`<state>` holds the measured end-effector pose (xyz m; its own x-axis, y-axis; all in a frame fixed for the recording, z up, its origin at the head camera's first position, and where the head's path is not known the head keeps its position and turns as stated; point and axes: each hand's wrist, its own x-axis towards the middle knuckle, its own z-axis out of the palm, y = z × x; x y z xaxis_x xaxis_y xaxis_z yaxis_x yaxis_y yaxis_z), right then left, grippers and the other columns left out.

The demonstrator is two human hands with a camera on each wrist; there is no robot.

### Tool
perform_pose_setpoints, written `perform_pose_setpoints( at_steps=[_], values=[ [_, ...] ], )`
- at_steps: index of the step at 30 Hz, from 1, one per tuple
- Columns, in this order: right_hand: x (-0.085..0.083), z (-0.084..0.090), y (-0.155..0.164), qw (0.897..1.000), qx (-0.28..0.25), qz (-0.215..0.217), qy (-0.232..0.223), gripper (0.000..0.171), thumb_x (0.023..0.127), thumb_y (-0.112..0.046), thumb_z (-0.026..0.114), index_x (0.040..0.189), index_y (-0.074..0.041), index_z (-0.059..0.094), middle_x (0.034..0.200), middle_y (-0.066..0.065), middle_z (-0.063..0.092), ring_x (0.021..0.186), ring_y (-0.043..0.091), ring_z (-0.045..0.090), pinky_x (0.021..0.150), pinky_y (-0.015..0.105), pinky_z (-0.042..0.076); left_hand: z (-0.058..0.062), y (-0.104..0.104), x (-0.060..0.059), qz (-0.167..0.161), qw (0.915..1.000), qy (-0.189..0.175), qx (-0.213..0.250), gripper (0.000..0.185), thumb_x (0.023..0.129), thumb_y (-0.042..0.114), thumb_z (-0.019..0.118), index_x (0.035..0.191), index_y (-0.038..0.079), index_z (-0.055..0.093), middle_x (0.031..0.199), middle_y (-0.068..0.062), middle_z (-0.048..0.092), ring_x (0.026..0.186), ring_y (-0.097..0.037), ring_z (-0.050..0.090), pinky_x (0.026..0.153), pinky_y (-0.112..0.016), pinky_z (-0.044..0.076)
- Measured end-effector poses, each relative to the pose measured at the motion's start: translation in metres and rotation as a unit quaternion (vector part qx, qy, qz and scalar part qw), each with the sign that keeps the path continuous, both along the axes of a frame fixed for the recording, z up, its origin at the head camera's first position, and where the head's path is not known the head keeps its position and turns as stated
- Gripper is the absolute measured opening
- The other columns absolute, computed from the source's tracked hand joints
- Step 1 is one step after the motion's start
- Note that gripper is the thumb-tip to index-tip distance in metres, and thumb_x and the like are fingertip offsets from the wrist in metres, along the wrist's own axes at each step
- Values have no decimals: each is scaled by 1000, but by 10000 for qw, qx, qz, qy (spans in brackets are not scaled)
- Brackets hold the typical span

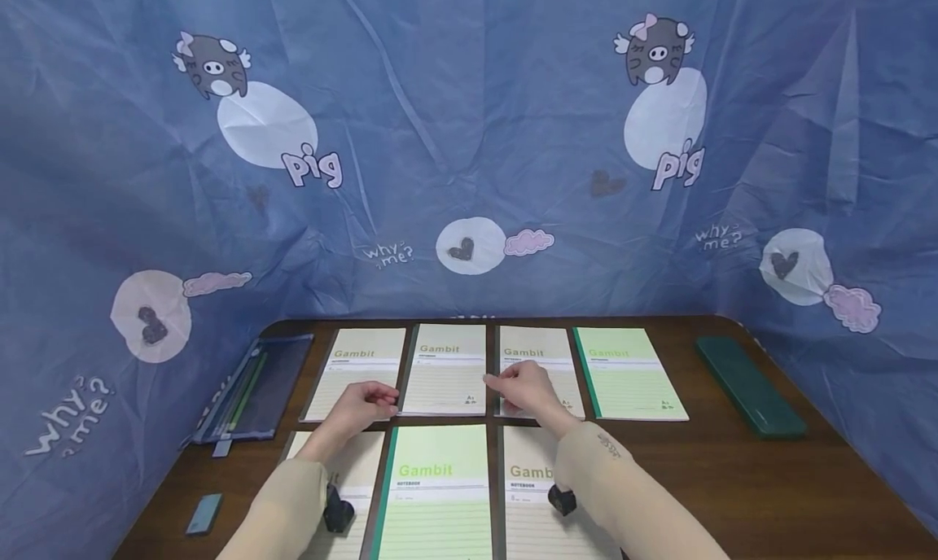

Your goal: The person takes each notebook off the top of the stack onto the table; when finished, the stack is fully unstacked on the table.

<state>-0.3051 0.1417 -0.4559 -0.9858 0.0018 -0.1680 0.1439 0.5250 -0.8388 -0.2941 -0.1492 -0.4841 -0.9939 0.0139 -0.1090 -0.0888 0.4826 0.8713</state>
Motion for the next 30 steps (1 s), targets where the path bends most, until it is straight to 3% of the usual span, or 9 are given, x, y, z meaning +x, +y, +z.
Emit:
perform_pose_setpoints(
  at_steps=[5,9,16,19,23,30],
  values=[
    [-6,-7,-12,9997,184,34,135,34,88,-34,75,96,0,71,77,8,66,61,17,64,57,28,54,1,1,0,-32,10000,17,-18,24,83,1,75,107,0,70,93,-5,67,87,-19,62,80,-37,53],
    [-8,-13,-19,9971,647,64,399,33,87,-36,75,87,-3,71,68,4,64,55,15,62,52,26,51,3,2,1,-31,10000,-2,-27,25,83,2,75,107,0,70,93,-5,67,88,-19,62,81,-37,53],
    [-9,-20,-30,9890,1243,158,789,38,84,-39,77,64,-10,65,52,0,55,46,11,45,43,26,37,6,3,3,-46,10000,73,-36,25,83,0,75,107,-2,70,93,-6,68,87,-20,62,80,-36,53],
    [-11,-22,-33,9855,1467,108,841,39,82,-43,79,63,-11,64,51,-1,54,46,11,42,43,26,34,7,3,3,-50,9999,98,-22,25,82,-1,75,107,-2,70,93,-7,68,87,-20,62,79,-36,53],
    [-12,-24,-35,9824,1673,25,825,37,78,-43,82,67,-11,65,55,0,58,50,12,48,46,27,38,6,2,3,-71,9999,113,-10,25,82,-1,75,107,-2,70,93,-7,67,87,-20,62,79,-35,53],
    [-10,-22,-36,9838,1640,1,723,36,78,-39,83,68,-10,66,57,1,60,52,14,51,48,27,40,6,1,4,-85,9999,110,-1,25,83,0,75,107,-2,70,93,-7,67,87,-20,61,79,-36,53]
  ],
)
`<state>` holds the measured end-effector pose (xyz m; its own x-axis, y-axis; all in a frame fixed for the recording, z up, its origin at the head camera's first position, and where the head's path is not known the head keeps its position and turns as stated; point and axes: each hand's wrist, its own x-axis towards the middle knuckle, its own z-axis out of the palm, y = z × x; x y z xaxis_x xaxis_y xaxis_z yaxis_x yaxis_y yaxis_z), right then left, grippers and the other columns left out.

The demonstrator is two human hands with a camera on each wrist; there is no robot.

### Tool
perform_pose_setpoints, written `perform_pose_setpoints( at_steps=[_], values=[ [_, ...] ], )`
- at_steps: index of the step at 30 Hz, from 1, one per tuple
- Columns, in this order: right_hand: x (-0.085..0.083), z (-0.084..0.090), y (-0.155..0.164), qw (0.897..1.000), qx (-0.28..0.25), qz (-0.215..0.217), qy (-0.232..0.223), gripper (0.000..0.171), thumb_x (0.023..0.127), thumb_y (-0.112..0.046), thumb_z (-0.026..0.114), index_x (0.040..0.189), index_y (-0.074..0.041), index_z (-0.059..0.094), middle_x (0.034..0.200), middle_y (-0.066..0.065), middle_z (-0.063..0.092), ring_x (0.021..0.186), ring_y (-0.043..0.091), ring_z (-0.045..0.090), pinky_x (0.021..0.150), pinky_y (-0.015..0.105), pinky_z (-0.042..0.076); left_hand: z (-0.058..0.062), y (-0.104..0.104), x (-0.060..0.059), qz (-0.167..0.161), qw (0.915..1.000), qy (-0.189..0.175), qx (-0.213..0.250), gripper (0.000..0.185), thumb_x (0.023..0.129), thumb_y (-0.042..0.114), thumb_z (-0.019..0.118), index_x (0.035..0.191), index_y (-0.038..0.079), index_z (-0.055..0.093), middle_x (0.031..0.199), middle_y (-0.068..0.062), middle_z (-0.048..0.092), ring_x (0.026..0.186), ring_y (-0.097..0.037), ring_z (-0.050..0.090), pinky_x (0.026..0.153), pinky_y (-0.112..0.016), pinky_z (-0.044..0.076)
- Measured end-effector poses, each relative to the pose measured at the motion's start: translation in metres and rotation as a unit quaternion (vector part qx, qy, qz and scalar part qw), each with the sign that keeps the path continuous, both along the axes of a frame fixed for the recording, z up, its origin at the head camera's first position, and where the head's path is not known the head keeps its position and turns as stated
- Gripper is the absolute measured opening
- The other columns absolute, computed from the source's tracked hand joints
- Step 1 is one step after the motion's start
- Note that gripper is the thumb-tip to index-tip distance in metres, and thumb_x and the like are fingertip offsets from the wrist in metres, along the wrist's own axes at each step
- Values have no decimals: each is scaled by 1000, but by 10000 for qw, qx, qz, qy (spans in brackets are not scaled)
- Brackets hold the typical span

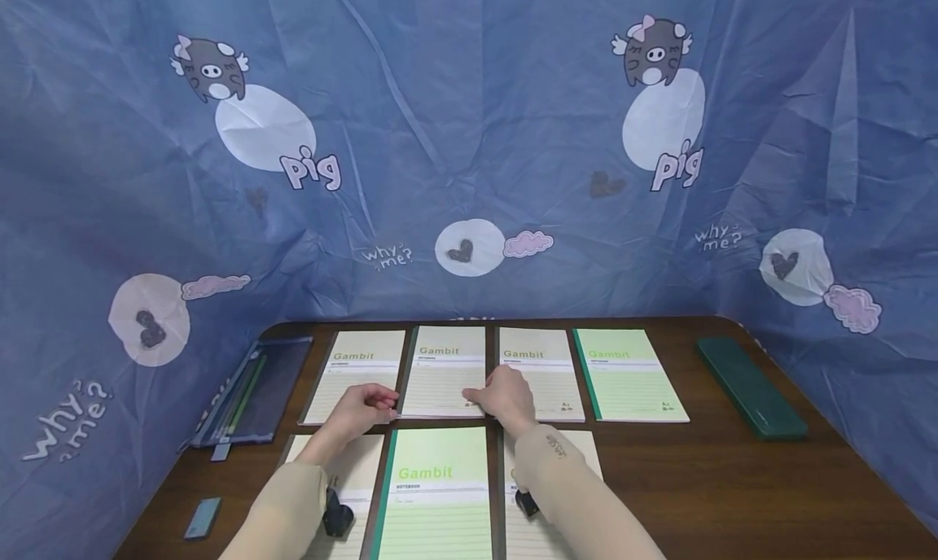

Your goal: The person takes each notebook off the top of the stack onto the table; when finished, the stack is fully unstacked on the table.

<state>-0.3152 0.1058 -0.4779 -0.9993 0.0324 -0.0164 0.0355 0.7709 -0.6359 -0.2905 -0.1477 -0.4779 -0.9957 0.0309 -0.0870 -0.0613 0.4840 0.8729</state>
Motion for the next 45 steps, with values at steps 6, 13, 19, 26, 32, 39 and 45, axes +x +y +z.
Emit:
perform_pose_setpoints(
  at_steps=[6,13,19,26,32,39,45],
  values=[
    [-2,1,-2,9999,-93,-56,-40,34,78,-38,83,73,-8,67,61,1,61,56,15,53,51,28,42,1,-1,1,-11,10000,5,12,25,82,0,75,107,-2,70,93,-7,67,86,-20,61,79,-36,52],
    [-6,-1,0,9996,-264,-115,-55,34,81,-37,81,85,-5,68,69,3,63,64,17,57,58,30,47,-3,-1,-1,-2,10000,43,3,25,81,-1,76,106,-2,70,93,-7,66,86,-19,60,80,-37,52],
    [-7,0,1,9943,-1033,-203,-187,37,87,-30,75,100,2,64,76,7,65,62,17,62,60,30,52,-4,-1,-2,-19,9999,107,38,24,81,-2,76,105,-2,70,92,-6,66,85,-19,60,80,-37,51],
    [-7,3,1,9817,-1870,-221,-281,39,90,-18,70,114,11,60,86,13,68,54,14,67,56,27,58,-3,-1,-2,-46,9999,117,54,23,82,-1,75,105,-2,70,91,-6,67,85,-19,60,80,-37,52],
    [-5,7,9,9742,-2206,-198,-426,44,94,-16,66,127,10,54,98,17,67,55,15,67,64,31,59,-5,-2,-2,-45,9999,150,65,23,82,-1,74,105,-2,70,91,-6,67,85,-19,61,80,-37,51],
    [5,16,28,9706,-2322,-346,-535,43,95,-19,66,130,3,56,100,13,69,65,17,69,71,33,58,-4,-1,-2,35,10000,31,55,26,80,-2,76,105,-1,70,92,-7,67,84,-19,60,81,-37,51],
    [18,19,54,9629,-2576,-420,-681,44,96,-20,66,132,3,55,101,13,69,79,20,69,69,33,58,-4,-2,-3,40,10000,15,47,26,80,-2,76,105,-1,70,92,-7,67,85,-19,61,82,-37,51]
  ],
)
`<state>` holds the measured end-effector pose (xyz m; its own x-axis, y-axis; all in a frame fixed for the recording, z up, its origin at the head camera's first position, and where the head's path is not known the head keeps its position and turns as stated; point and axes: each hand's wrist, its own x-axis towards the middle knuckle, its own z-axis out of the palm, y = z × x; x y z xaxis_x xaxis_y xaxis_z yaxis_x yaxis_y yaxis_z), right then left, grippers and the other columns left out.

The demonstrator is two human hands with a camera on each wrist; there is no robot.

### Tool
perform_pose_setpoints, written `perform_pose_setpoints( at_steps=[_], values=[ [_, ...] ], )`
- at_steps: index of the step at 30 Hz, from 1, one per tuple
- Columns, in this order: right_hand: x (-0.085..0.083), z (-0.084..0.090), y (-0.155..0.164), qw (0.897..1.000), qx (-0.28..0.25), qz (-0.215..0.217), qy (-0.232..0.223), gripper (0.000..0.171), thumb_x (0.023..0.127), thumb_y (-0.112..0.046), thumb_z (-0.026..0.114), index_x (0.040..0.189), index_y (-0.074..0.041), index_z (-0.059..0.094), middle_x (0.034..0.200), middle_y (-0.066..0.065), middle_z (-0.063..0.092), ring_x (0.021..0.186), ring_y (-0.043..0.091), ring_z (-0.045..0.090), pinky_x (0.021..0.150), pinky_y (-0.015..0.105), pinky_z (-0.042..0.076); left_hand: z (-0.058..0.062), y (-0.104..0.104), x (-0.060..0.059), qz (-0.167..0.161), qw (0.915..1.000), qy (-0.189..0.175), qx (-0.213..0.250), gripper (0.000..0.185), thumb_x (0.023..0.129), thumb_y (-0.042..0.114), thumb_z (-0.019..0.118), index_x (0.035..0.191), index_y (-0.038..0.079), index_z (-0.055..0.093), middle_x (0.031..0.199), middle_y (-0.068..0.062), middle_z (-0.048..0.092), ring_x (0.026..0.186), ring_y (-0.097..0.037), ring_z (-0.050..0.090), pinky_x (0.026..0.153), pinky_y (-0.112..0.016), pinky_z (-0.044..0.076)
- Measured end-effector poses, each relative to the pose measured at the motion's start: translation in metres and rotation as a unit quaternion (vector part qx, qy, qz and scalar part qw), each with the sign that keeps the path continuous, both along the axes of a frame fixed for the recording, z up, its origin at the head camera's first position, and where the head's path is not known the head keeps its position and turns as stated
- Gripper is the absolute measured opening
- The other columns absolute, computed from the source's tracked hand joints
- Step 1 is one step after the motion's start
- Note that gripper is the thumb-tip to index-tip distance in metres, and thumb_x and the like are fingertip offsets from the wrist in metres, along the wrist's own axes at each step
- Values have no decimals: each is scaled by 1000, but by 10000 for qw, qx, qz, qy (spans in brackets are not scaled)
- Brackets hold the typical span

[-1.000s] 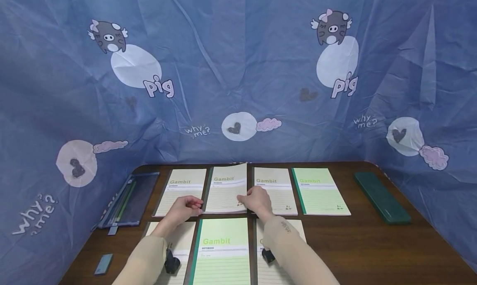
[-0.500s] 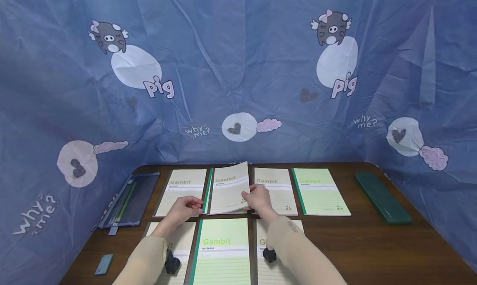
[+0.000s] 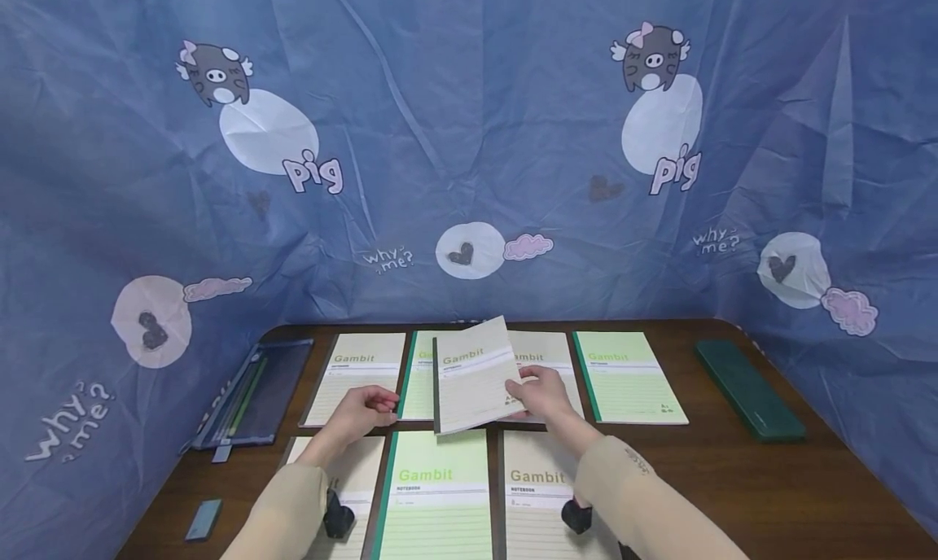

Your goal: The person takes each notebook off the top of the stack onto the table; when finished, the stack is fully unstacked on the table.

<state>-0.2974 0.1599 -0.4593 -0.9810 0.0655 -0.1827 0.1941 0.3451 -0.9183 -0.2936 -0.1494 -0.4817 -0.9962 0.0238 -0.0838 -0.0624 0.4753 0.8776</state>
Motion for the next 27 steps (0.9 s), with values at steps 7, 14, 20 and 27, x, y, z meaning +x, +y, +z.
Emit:
perform_pose_setpoints(
  at_steps=[7,14,20,27],
  values=[
    [26,8,41,9996,-52,59,-263,54,97,-24,63,139,6,45,100,13,70,78,19,70,68,33,58,1,1,1,3,10000,10,-19,24,82,0,76,105,0,70,92,-6,66,86,-19,60,81,-37,51],
    [56,19,88,9990,-68,206,-386,66,98,-27,63,144,11,35,93,9,71,73,18,69,65,30,55,1,0,2,-17,10000,35,-51,25,81,-1,76,105,-1,70,92,-7,66,86,-19,60,80,-37,51],
    [79,22,126,9983,-151,289,-489,69,99,-27,62,142,16,30,87,5,70,66,14,65,60,27,54,-2,-2,0,-41,9999,103,-124,26,80,-3,76,106,-1,70,91,-6,66,85,-19,60,80,-38,51],
    [107,20,162,9975,-93,330,-616,70,100,-29,61,142,17,30,85,3,69,63,12,60,57,26,52,-3,-1,-1,-61,9999,83,-110,26,80,-3,76,105,0,70,91,-6,66,84,-19,60,79,-37,51]
  ],
)
